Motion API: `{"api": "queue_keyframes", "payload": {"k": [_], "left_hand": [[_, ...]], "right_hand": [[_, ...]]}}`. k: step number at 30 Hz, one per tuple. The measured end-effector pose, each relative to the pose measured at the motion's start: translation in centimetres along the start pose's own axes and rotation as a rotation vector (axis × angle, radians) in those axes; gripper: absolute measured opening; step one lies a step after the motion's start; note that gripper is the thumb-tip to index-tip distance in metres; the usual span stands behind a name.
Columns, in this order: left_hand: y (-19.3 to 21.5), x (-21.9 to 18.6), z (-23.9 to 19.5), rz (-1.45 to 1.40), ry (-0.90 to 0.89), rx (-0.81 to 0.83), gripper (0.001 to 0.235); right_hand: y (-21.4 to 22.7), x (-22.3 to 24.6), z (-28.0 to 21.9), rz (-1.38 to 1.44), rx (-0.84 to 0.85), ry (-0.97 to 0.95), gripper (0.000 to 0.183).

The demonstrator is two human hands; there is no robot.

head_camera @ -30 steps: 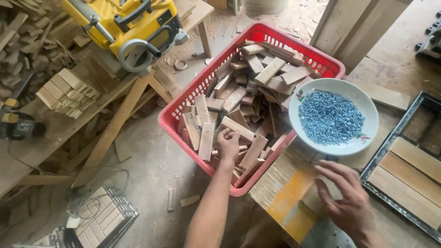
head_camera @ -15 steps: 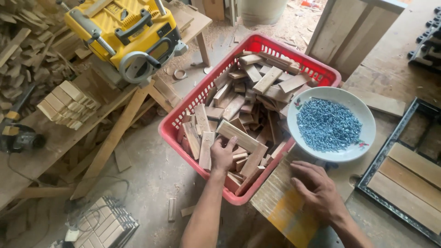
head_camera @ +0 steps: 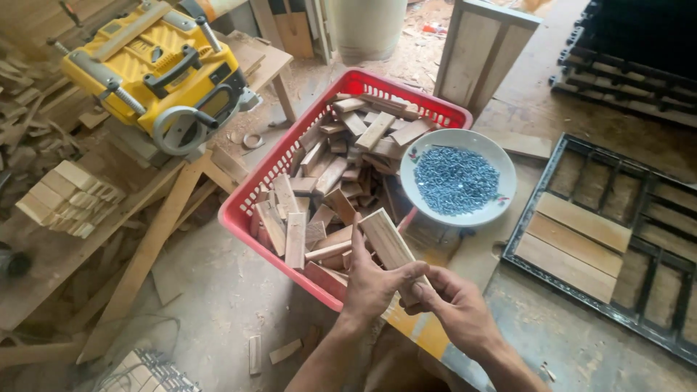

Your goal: Assembling wooden slats into a plastic grid to create decorative floor tiles, occasionally using a power drill for fastening.

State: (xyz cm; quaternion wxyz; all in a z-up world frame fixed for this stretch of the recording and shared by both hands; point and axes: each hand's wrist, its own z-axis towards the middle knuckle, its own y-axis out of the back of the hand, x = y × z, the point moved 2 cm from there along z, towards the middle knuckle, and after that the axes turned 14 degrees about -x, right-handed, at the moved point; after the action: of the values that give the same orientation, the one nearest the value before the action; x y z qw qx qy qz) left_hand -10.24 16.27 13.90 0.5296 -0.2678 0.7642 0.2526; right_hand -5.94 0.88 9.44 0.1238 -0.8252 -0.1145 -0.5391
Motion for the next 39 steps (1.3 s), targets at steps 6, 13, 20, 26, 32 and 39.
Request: {"api": "queue_keyframes", "payload": {"k": [6, 13, 20, 26, 32, 39], "left_hand": [[-3.3, 0.1, 0.3, -0.042, -0.005, -0.082, 0.054], [-5.4, 2.7, 1.7, 0.075, 0.0, -0.082, 0.045], [-6.6, 2.0, -0.6, 0.104, 0.078, 0.22, 0.04], [-8.1, 2.3, -2.1, 0.15, -0.011, 0.474, 0.067], [-10.1, 3.3, -3.3, 0.069, -0.079, 0.544, 0.049], [-13.4, 3.3, -4.2, 0.076, -0.243, 0.476, 0.023]], "right_hand": [[3.1, 0.3, -2.5, 0.036, -0.098, -0.052, 0.056], [6.1, -0.8, -4.2, 0.148, -0.177, -0.129, 0.05], [9.2, -2.8, -4.5, 0.288, -0.212, -0.168, 0.048], [10.5, -2.1, -6.0, 0.276, -0.321, -0.231, 0.053], [12.3, -2.4, -7.0, 0.31, -0.407, -0.283, 0.05], [15.8, -5.3, -6.2, 0.347, -0.479, -0.078, 0.053]]}}
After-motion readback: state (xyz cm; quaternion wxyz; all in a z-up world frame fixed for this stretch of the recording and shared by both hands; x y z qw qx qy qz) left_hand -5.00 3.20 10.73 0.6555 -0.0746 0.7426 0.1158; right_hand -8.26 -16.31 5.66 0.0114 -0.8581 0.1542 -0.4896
